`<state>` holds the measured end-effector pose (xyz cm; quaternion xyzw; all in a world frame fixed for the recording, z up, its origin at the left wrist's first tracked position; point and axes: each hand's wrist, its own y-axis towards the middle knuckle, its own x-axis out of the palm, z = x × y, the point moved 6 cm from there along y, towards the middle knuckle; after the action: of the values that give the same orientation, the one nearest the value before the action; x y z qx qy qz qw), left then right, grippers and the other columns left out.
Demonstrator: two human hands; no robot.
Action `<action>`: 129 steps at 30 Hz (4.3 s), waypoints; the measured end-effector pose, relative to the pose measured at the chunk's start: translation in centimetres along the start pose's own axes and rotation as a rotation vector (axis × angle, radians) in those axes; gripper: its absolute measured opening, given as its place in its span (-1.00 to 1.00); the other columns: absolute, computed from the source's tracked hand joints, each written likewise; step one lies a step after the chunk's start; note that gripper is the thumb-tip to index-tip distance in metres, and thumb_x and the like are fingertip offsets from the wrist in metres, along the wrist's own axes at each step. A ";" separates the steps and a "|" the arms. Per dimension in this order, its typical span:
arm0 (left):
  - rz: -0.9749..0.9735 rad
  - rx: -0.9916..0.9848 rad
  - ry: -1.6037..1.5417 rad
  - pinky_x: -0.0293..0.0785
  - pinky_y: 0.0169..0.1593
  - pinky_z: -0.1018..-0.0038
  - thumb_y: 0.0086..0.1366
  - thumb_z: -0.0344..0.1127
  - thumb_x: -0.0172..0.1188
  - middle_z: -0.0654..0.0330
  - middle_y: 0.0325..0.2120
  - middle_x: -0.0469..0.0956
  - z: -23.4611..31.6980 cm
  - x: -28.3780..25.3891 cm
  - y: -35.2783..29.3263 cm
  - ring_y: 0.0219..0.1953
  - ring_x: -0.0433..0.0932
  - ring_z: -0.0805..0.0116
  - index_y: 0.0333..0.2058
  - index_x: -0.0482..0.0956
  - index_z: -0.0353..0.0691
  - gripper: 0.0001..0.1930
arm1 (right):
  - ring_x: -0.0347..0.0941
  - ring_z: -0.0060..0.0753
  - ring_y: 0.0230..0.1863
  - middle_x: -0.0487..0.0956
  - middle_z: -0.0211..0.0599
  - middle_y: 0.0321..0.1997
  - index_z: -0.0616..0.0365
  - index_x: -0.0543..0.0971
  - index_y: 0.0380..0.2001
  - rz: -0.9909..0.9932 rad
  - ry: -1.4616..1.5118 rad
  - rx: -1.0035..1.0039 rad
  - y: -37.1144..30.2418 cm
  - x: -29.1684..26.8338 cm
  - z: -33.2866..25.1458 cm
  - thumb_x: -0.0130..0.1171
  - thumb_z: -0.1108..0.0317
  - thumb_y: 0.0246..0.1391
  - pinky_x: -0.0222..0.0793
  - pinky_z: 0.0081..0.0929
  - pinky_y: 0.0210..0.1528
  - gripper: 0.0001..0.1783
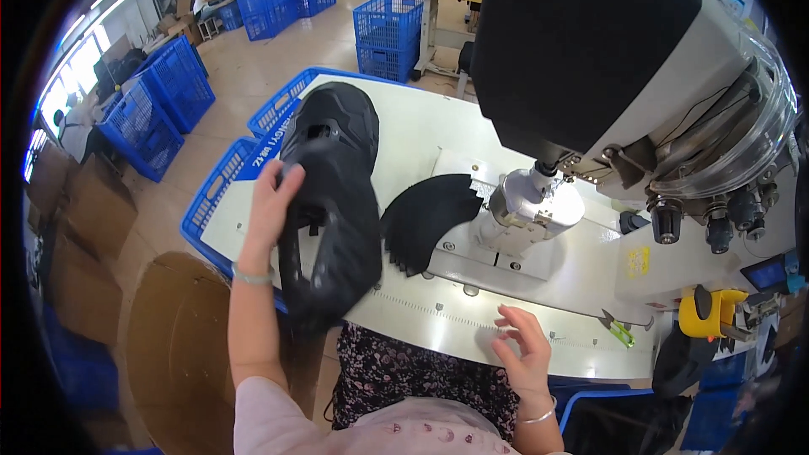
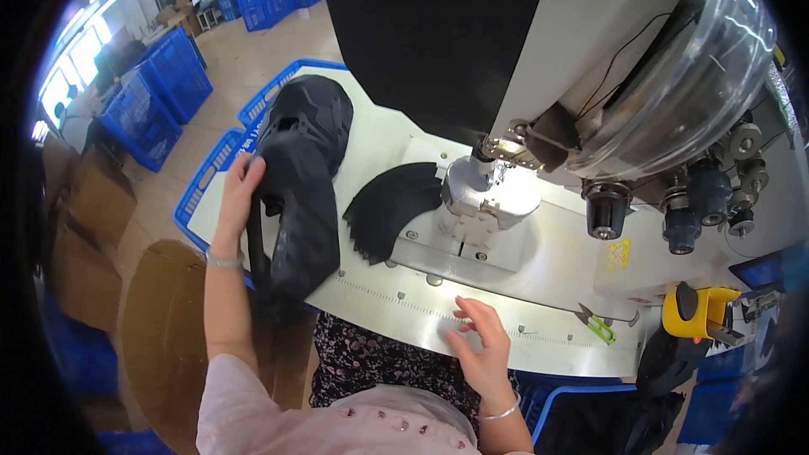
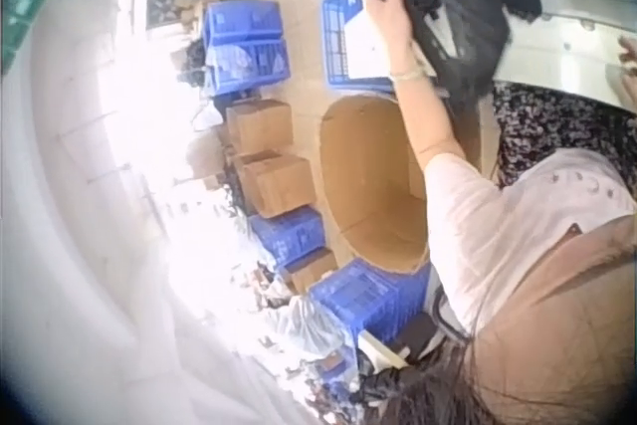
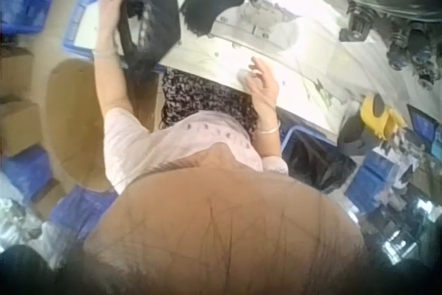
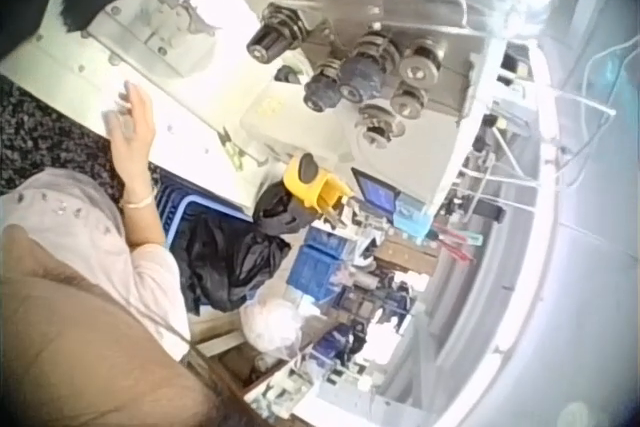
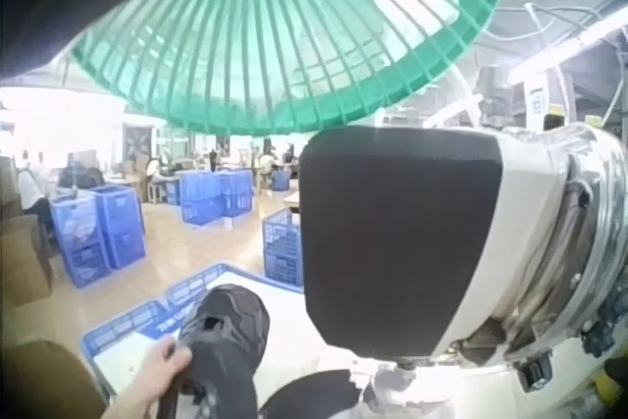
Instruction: Stitching together components of a shoe upper using an industrial sewing machine.
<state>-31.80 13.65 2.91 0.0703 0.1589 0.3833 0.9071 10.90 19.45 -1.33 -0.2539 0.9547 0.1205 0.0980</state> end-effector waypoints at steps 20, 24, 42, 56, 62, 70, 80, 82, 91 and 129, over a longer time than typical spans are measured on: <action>0.305 0.241 0.458 0.30 0.18 0.28 0.43 -0.04 -0.08 -0.13 0.05 0.47 -2.3 -1.9 9.1 0.13 0.43 0.00 0.17 0.37 -0.27 -0.50 | 0.46 0.00 0.04 0.57 -0.04 -0.03 0.28 0.54 -0.04 1.117 -1.442 0.208 -13.9 -32.1 -0.5 0.17 0.29 0.14 0.30 -0.23 0.15 -0.63; 0.325 0.399 0.585 0.33 0.15 0.29 0.31 -0.27 0.09 -0.06 -0.01 0.51 3.2 0.6 4.9 0.07 0.45 0.05 0.08 0.45 -0.25 -0.61 | 0.42 0.15 0.08 0.53 0.17 -0.01 0.36 0.50 0.01 1.289 -1.462 0.503 -17.1 -41.7 6.3 0.14 0.25 0.11 0.29 -0.07 0.15 -0.53; -0.558 0.662 0.539 0.31 0.16 0.12 0.18 -0.18 0.25 -0.01 0.10 0.40 3.6 19.1 -3.9 0.18 0.31 -0.01 0.05 0.48 -0.11 -0.55 | 0.58 0.02 -0.19 0.63 0.01 -0.30 0.25 0.62 -0.22 0.825 -1.487 0.517 -15.0 -30.9 -5.6 0.05 0.70 -0.18 0.49 -0.21 -0.11 -0.62; -0.404 0.858 0.630 0.13 0.26 -0.05 0.21 -0.31 0.21 -0.03 0.25 0.21 2.5 22.5 -5.9 0.31 0.17 0.06 0.29 0.14 -0.18 -0.30 | 0.53 -0.15 -0.03 0.54 -0.15 0.05 0.16 0.49 0.01 -0.294 -1.195 -0.392 3.4 -4.3 -4.9 0.17 0.60 -0.28 0.46 -0.38 -0.01 -0.39; -0.494 0.526 0.104 0.31 0.23 0.32 0.24 -0.53 0.13 -0.03 0.22 0.26 6.4 18.9 -4.6 0.20 0.38 0.19 0.25 0.22 -0.34 -0.41 | 0.46 -0.23 0.09 0.54 -0.21 0.04 0.14 0.51 -0.01 -0.485 -1.118 -0.533 4.9 -2.7 -4.9 0.13 0.45 -0.08 0.38 -0.31 0.10 -0.54; -0.636 0.535 -0.066 0.45 0.01 0.42 0.23 -0.56 0.14 0.06 0.10 0.40 15.2 15.0 -6.5 -0.07 0.48 0.26 0.13 0.44 -0.33 -0.55 | 0.39 -0.30 0.14 0.53 -0.43 0.06 -0.03 0.66 -0.18 0.035 -1.207 -0.953 7.1 -4.2 -11.0 0.32 0.39 -0.16 0.28 -0.06 0.23 -0.64; -0.490 0.945 0.392 0.50 -0.13 0.40 0.09 -0.39 0.28 0.18 0.05 0.44 17.5 18.3 -9.9 -0.14 0.45 0.15 -0.03 0.55 -0.24 -0.59 | 0.40 -0.14 0.15 0.45 -0.31 0.19 -0.01 0.60 -0.09 -0.076 -1.049 -0.835 8.4 -4.4 -10.8 0.21 0.57 -0.39 0.35 -0.12 0.08 -0.39; -0.442 0.979 0.455 0.51 -0.15 0.44 0.05 -0.40 0.28 0.21 0.01 0.44 17.6 18.5 -10.0 -0.16 0.45 0.19 -0.03 0.55 -0.24 -0.57 | 0.41 -0.13 0.14 0.44 -0.30 0.20 -0.02 0.59 -0.08 -0.091 -1.045 -0.813 8.4 -4.5 -10.8 0.22 0.57 -0.43 0.34 -0.10 0.09 -0.36; -0.374 1.032 0.477 0.50 -0.17 0.43 0.01 -0.42 0.27 0.22 -0.07 0.49 18.6 19.3 -9.7 -0.17 0.45 0.20 -0.11 0.57 -0.25 -0.62 | 0.32 -0.07 0.25 0.51 -0.26 0.10 0.01 0.63 -0.20 -0.076 -0.956 -0.647 8.7 -4.6 -11.2 0.20 0.65 -0.36 0.24 -0.05 0.28 -0.48; -0.468 0.845 0.200 0.50 -0.35 0.48 0.07 -0.48 0.24 -0.01 -0.15 0.62 17.8 19.1 -7.7 -0.50 0.52 0.31 -0.26 0.66 -0.24 -0.79 | 0.52 -0.21 -0.08 0.62 -0.33 -0.10 -0.19 0.65 -0.14 -0.009 -0.885 -0.771 10.4 -6.5 -9.5 0.18 0.63 -0.46 0.34 -0.17 0.01 -0.34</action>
<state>-8.03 21.87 13.26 0.3572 0.3983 0.0764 0.8414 9.93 28.59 11.21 -0.2009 0.7091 0.5531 0.3884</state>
